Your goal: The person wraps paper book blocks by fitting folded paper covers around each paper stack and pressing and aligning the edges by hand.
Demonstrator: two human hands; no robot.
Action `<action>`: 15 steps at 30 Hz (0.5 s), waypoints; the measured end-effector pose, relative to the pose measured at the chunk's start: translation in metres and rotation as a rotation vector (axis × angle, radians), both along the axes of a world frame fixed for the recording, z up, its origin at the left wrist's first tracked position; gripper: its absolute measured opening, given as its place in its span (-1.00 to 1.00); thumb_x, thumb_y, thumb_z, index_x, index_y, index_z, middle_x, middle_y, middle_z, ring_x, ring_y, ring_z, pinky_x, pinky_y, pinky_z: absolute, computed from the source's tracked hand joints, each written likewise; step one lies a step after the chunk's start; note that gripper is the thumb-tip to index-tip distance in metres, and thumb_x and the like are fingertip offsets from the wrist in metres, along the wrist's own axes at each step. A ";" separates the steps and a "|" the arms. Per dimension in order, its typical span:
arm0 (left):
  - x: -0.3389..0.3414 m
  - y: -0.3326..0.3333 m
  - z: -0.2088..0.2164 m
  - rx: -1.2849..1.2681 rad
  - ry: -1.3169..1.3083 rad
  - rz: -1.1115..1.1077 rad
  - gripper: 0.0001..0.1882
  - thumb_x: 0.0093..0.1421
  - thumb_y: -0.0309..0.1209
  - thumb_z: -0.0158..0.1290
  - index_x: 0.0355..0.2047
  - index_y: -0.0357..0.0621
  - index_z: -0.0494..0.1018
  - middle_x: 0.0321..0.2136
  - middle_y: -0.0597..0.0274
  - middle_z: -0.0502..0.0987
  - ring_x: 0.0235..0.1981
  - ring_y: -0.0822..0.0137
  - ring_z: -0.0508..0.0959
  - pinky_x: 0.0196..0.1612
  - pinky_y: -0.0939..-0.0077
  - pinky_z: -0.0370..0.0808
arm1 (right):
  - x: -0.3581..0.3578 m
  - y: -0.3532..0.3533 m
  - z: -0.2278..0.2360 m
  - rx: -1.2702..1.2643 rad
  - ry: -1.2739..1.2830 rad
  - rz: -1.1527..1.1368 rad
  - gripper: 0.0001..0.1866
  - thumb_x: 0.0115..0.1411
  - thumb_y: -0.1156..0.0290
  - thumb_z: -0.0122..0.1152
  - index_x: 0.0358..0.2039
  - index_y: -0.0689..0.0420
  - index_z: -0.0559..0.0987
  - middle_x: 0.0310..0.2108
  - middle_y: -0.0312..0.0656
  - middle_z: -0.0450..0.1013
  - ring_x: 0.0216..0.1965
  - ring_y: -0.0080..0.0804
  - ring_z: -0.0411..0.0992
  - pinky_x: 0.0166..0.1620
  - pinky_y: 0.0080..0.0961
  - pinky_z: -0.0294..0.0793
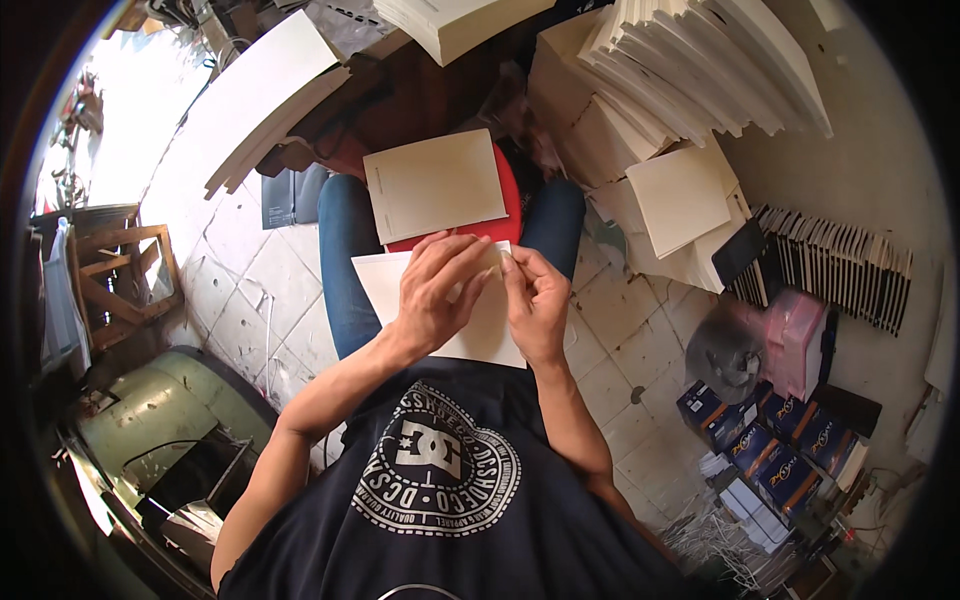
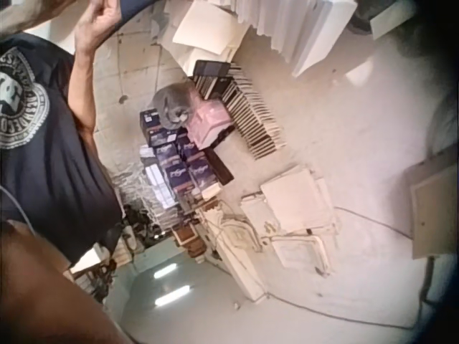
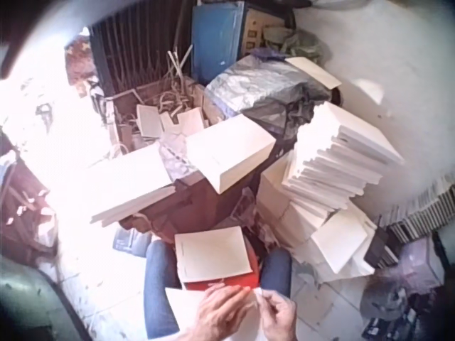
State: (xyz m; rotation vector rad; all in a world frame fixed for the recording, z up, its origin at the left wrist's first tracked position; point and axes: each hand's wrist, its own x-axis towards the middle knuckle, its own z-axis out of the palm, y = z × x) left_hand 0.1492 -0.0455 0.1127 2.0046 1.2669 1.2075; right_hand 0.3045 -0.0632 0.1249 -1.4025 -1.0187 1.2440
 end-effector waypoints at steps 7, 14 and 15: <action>0.006 -0.002 0.007 0.007 -0.012 -0.062 -0.61 0.02 -0.40 0.39 -0.11 -0.12 0.60 -0.18 0.14 0.65 -0.15 0.21 0.63 0.03 0.25 0.45 | -0.001 -0.013 0.003 0.003 0.080 -0.039 -0.90 0.39 0.66 0.06 -0.28 0.25 0.53 -0.41 -0.39 0.46 -0.39 -0.76 0.36 -0.25 -0.75 0.35; -0.034 0.076 0.058 0.402 0.013 -0.267 -0.80 -0.01 -0.41 0.32 -0.33 -0.02 0.62 -0.24 0.26 0.54 -0.17 0.17 0.55 -0.10 0.31 0.44 | 0.058 -0.023 0.036 0.037 -0.283 -0.071 -0.85 0.34 0.49 0.25 -0.16 0.28 0.67 -0.50 -0.35 0.37 -0.43 -0.63 0.35 -0.26 -0.70 0.32; -0.054 0.112 0.078 0.582 0.117 -0.121 -0.82 -0.04 -0.46 0.29 -0.36 -0.04 0.64 -0.22 0.21 0.56 -0.15 0.16 0.56 -0.13 0.26 0.49 | 0.088 -0.032 0.043 0.073 -0.197 -0.107 -0.81 0.35 0.43 0.25 -0.13 0.26 0.66 -0.49 -0.31 0.41 -0.44 -0.57 0.39 -0.26 -0.64 0.36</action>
